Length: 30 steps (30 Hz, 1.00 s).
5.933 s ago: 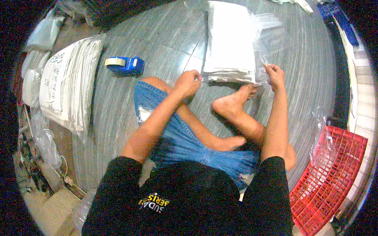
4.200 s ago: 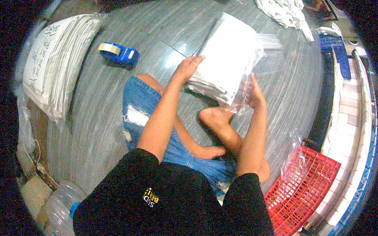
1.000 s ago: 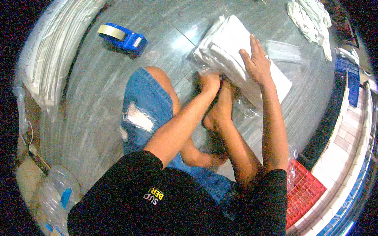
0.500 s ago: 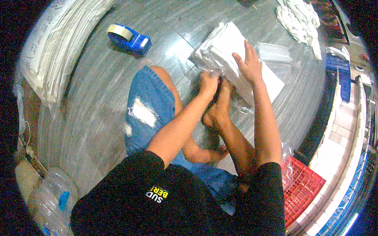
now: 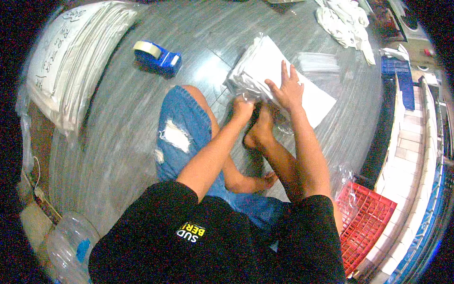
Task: The person sits on the floor and folds a stack of white garments, then places them into a clear plastic bag. They seal the bag using a tape dispenser and repeatedly adjust the package to ensure it is secure.
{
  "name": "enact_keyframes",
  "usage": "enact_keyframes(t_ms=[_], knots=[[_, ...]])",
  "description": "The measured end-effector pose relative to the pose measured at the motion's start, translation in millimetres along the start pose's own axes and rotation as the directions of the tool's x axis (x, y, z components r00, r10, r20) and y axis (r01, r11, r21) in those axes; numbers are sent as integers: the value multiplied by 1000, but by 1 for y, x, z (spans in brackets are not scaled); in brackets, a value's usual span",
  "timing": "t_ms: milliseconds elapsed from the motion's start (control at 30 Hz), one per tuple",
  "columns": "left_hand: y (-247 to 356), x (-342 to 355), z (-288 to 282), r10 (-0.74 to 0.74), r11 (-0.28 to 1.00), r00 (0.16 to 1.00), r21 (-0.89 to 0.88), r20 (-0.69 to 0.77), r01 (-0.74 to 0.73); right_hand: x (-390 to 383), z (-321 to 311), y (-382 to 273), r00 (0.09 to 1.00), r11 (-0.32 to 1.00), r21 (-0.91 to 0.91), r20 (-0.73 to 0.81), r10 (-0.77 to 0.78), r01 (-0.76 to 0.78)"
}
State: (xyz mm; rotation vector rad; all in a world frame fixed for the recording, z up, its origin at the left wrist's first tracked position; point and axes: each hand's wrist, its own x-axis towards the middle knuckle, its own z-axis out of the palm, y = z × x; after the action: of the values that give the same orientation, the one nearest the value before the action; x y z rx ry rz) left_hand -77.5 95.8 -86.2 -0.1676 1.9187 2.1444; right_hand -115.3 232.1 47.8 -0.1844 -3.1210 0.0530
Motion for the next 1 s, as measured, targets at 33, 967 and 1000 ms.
enact_keyframes(t_ms=[33, 967, 1000], knots=[[7, -8, 1, 23, 996, 999, -87, 44, -19, -3, 0, -1, 1000, 1000, -26, -20, 14, -14], [49, 15, 16, -498, 396, 836, -798, 229, 454, -164, 71, 114, 530, -362, 720, 686, 499, -592], [56, 8, 13, -511, 506, 842, -732, 172, 456, -167, 60, 111, 554, -356, 705, 705, 443, -613]])
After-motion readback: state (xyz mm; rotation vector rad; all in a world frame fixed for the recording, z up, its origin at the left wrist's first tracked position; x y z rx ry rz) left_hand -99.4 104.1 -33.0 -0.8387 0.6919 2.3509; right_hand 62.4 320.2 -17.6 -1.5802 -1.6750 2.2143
